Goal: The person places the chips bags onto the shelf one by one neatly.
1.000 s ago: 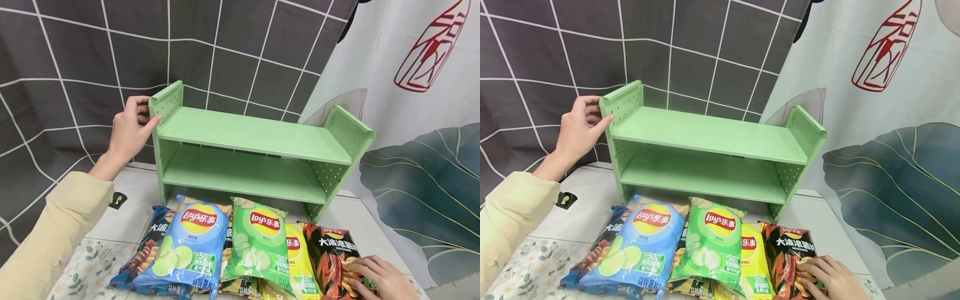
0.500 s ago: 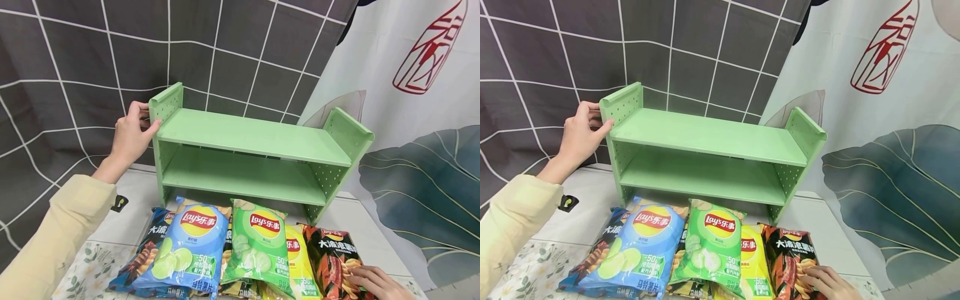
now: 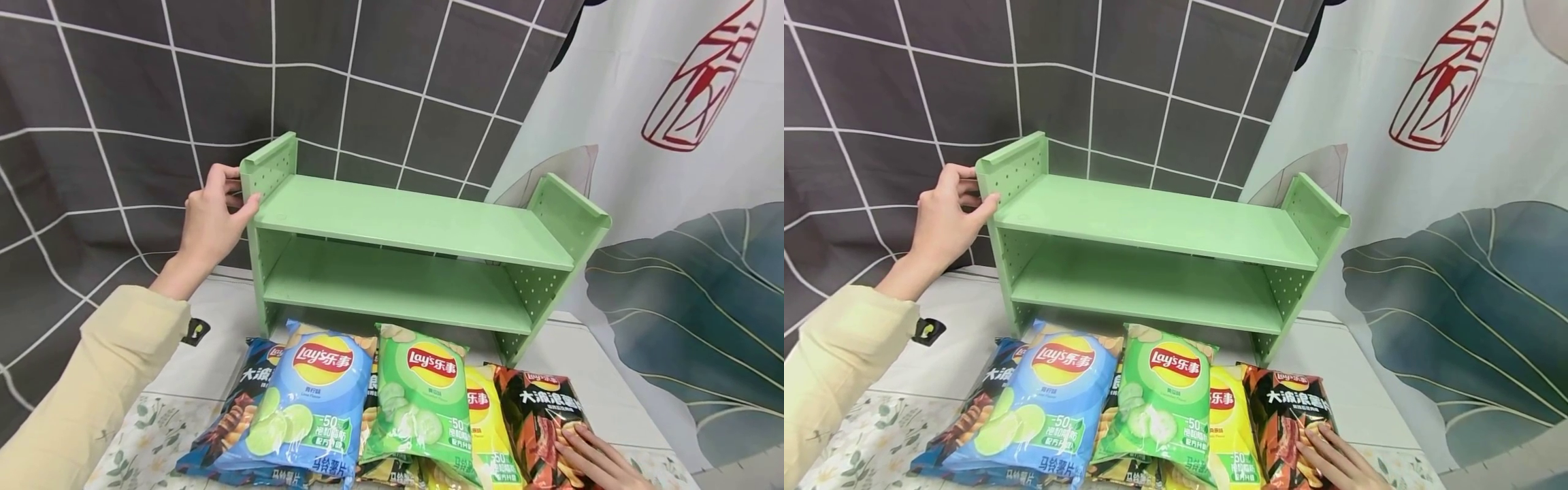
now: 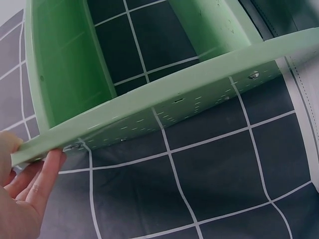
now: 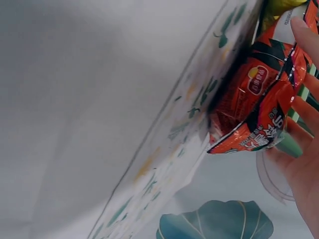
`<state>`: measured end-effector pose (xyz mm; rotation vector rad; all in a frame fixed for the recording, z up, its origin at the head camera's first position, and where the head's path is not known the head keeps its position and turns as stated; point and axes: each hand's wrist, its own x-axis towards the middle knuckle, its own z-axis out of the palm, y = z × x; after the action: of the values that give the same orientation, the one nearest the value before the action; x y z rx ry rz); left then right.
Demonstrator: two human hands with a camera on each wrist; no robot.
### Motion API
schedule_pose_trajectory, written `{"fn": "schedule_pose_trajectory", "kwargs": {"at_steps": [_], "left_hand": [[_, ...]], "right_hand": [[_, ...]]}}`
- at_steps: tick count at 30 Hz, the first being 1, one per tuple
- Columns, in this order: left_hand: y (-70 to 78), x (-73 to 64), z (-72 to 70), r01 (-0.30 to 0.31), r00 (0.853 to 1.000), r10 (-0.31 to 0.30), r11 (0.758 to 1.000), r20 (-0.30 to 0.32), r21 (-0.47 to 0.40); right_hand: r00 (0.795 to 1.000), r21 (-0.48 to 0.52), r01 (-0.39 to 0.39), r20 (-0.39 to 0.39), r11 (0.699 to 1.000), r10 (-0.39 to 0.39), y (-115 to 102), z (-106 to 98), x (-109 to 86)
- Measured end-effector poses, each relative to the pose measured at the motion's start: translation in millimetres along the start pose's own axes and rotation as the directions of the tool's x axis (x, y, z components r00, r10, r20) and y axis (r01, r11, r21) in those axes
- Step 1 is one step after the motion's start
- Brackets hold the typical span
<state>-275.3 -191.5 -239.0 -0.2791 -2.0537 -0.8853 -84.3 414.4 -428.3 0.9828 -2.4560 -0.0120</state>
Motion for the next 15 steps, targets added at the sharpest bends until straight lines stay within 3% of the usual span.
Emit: {"fn": "schedule_pose_trajectory", "kwargs": {"at_steps": [9,15], "left_hand": [[0.6,0.5,0.0,0.013,1.0,-0.013,1.0,0.003,0.008],[2.1,2.0,-0.5,0.029,0.999,-0.03,0.999,0.015,0.017]], "right_hand": [[1.0,-0.047,0.004,0.001,0.999,-0.004,0.2,5.2,-1.9],[0.993,-0.093,-0.109,0.04,0.99,0.113,-6.2,4.4,0.8]]}}
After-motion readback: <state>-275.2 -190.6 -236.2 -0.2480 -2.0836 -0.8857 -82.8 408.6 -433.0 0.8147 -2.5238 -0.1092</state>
